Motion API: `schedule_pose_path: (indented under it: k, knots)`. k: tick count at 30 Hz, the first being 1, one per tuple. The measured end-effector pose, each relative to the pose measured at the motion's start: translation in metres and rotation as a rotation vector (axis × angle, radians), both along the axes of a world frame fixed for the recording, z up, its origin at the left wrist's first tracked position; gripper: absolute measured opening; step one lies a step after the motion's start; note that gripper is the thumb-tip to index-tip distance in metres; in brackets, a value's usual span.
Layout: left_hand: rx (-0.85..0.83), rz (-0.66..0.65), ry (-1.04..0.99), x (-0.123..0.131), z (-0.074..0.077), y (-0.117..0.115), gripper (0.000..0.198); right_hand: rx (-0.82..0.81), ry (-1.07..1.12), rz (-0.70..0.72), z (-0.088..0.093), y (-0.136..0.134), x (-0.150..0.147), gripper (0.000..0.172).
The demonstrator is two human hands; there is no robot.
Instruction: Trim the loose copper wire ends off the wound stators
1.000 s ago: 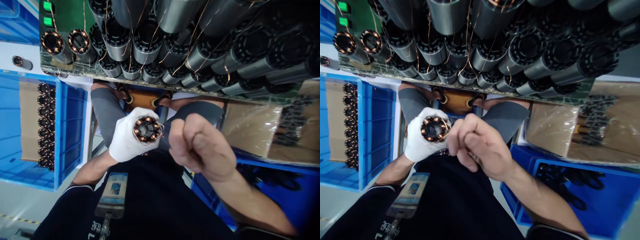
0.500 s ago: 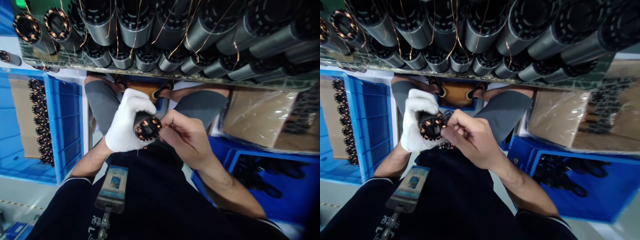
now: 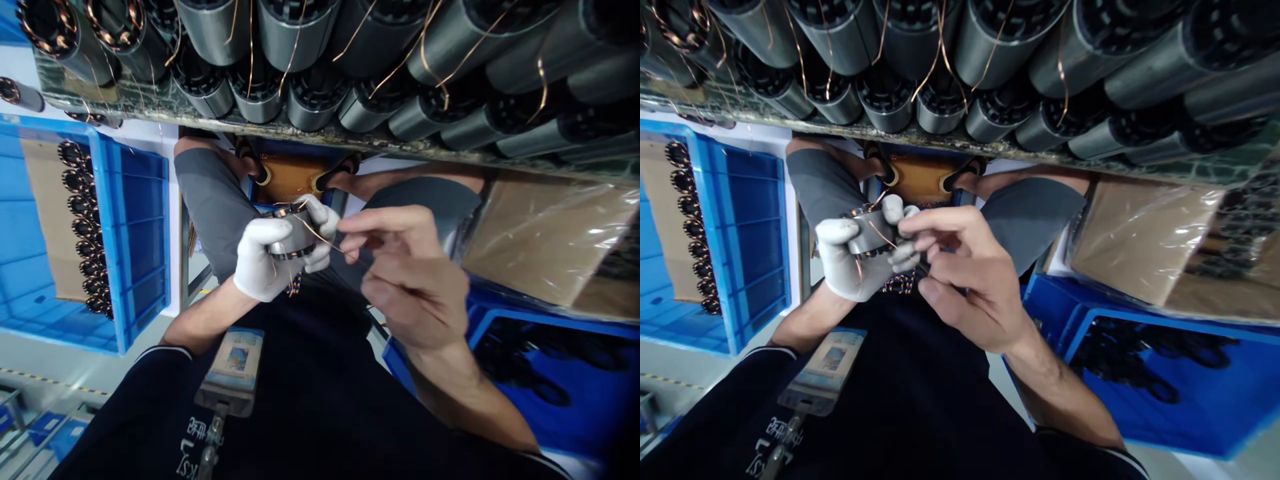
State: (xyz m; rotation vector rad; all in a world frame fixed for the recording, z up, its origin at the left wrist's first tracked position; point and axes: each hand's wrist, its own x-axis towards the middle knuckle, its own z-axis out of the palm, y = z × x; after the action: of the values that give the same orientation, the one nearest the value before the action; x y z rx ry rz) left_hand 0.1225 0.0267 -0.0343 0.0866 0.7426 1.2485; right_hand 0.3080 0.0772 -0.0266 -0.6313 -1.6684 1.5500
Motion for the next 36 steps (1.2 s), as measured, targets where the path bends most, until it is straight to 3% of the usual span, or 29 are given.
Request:
schedule_pose_path:
  k: [3,5,7,10,12,13,15,18,19,21,23,26,29,34,36]
  knots:
    - [-0.052,-0.094,0.146,-0.006,-0.008,-0.003,0.039,-0.083,0.168,0.049,0.008,0.002,-0.013,0.039]
    - [-0.080,-0.125,0.184,-0.012,-0.011,-0.007,0.037,-0.119,0.148,0.092,0.009,0.000,-0.023,0.039]
    - [-0.110,-0.074,0.188,-0.016,-0.012,-0.011,0.048,-0.092,0.052,0.143,0.006,-0.003,-0.026,0.034]
    - [-0.155,0.033,0.236,-0.015,-0.013,-0.012,0.061,-0.052,-0.072,0.340,0.000,-0.007,-0.008,0.028]
    - [-0.134,0.055,0.355,-0.014,-0.017,-0.011,0.054,-0.113,-0.114,0.446,0.000,-0.005,0.016,0.031]
    - [-0.090,0.059,0.482,-0.014,-0.018,-0.010,0.047,-0.161,-0.127,0.435,0.002,-0.003,0.028,0.035]
    - [0.069,0.081,0.843,-0.015,-0.020,-0.010,0.036,-0.230,-0.176,0.275,0.007,0.002,0.043,0.037]
    - [0.351,0.017,1.201,-0.017,-0.012,-0.013,0.046,-0.298,-0.284,0.009,0.011,0.005,0.034,0.017]
    - [0.412,-0.025,1.219,-0.017,-0.007,-0.015,0.056,-0.330,-0.291,-0.013,0.010,0.006,0.024,0.006]
    - [0.444,-0.092,1.194,-0.015,0.002,-0.019,0.071,-0.374,-0.244,0.003,0.005,0.008,0.002,0.017]
    - [0.390,-0.123,1.171,-0.011,0.009,-0.025,0.077,-0.361,-0.179,-0.008,-0.001,0.009,-0.017,0.012]
    - [0.261,-0.115,1.191,-0.003,0.011,-0.033,0.079,-0.223,-0.191,-0.101,-0.004,0.007,-0.026,0.011]
    - [0.232,-0.063,1.256,0.000,0.005,-0.038,0.074,-0.020,-0.242,-0.147,0.000,0.004,-0.019,0.013]
    - [0.605,0.043,1.275,-0.002,-0.006,-0.039,0.064,0.060,-0.262,-0.111,0.007,0.004,-0.004,0.011]
    - [0.634,0.067,1.253,-0.002,-0.006,-0.038,0.063,0.022,-0.272,-0.079,0.007,0.007,0.001,0.009]
